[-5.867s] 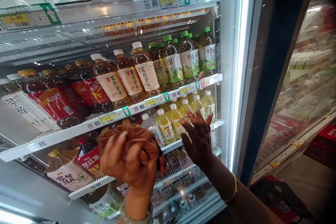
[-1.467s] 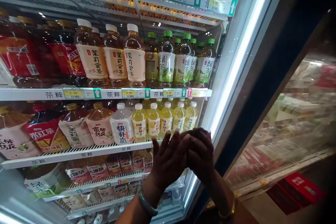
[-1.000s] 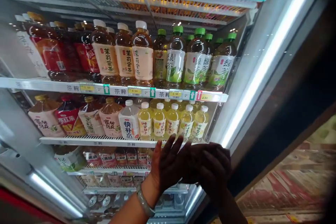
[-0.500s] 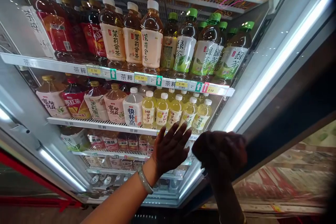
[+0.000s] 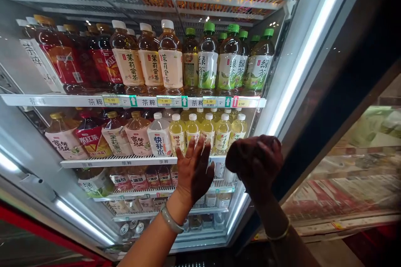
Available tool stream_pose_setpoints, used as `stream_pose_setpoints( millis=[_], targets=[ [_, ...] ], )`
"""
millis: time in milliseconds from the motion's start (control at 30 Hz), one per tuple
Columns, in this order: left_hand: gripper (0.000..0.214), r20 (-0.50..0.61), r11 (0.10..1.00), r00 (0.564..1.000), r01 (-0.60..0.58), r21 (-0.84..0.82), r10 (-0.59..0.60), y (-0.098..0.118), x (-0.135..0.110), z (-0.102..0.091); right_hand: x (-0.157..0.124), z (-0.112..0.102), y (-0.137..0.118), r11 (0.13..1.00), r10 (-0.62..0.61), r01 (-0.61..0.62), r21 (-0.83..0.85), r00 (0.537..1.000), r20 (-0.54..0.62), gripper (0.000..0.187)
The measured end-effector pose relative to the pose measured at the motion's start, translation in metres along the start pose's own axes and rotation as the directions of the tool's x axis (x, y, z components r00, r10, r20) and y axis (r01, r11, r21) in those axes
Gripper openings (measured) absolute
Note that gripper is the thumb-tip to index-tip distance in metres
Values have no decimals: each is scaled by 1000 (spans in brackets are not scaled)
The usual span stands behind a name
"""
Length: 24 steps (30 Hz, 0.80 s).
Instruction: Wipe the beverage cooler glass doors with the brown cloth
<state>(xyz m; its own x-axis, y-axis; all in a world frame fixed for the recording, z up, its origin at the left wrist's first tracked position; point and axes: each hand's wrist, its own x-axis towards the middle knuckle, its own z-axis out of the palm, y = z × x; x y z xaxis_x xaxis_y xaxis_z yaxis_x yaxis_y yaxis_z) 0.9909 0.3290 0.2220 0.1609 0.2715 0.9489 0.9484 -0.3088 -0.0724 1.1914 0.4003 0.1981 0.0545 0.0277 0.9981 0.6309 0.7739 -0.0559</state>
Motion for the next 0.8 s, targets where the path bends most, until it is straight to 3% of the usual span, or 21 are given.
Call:
stream_pose_setpoints(
  millis=[67, 133, 233, 300, 367, 433, 533, 600, 667, 733, 800],
  targets=[
    [81, -3, 999, 999, 36, 30, -36, 1, 3, 1, 24, 11, -10, 997, -74, 73, -14, 994, -81, 14],
    [81, 7, 998, 999, 48, 50, -48, 2, 3, 1, 35, 21, -29, 989, -143, 144, 31, 989, -47, 12],
    [79, -14, 998, 1000, 22, 52, -22, -1, 0, -1, 20, 21, -44, 969, -235, 228, 95, 969, 72, 11],
    [79, -38, 999, 999, 0, 45, 1, -7, 1, -5, 9, 13, -35, 968, -246, 239, 83, 964, 102, 9],
    [79, -52, 998, 999, -10, 55, 13, -13, 9, -9, 14, 7, -18, 976, -215, 212, 51, 976, 44, 9],
    [77, -72, 997, 997, -14, 76, 20, -17, 23, -13, 39, 10, -6, 989, -145, 146, 8, 986, -87, 16],
    [76, -107, 996, 994, -9, 90, 18, -21, 46, -15, 85, 26, -16, 996, -77, 63, -67, 972, -220, 14],
    [73, -112, 996, 993, -22, 85, 32, -23, 52, -15, 97, 35, -36, 989, -144, 137, -57, 977, -155, 11],
    [68, -105, 997, 994, -34, 70, 42, -25, 52, -16, 86, 36, -53, 979, -200, 200, -28, 980, -3, 9],
    [64, -84, 998, 996, -35, 47, 39, -27, 48, -18, 65, 32, -54, 978, -202, 204, -33, 978, 47, 8],
    [63, -71, 999, 997, -38, 27, 40, -28, 48, -18, 55, 29, -40, 976, -212, 212, -48, 977, 19, 7]
  ],
)
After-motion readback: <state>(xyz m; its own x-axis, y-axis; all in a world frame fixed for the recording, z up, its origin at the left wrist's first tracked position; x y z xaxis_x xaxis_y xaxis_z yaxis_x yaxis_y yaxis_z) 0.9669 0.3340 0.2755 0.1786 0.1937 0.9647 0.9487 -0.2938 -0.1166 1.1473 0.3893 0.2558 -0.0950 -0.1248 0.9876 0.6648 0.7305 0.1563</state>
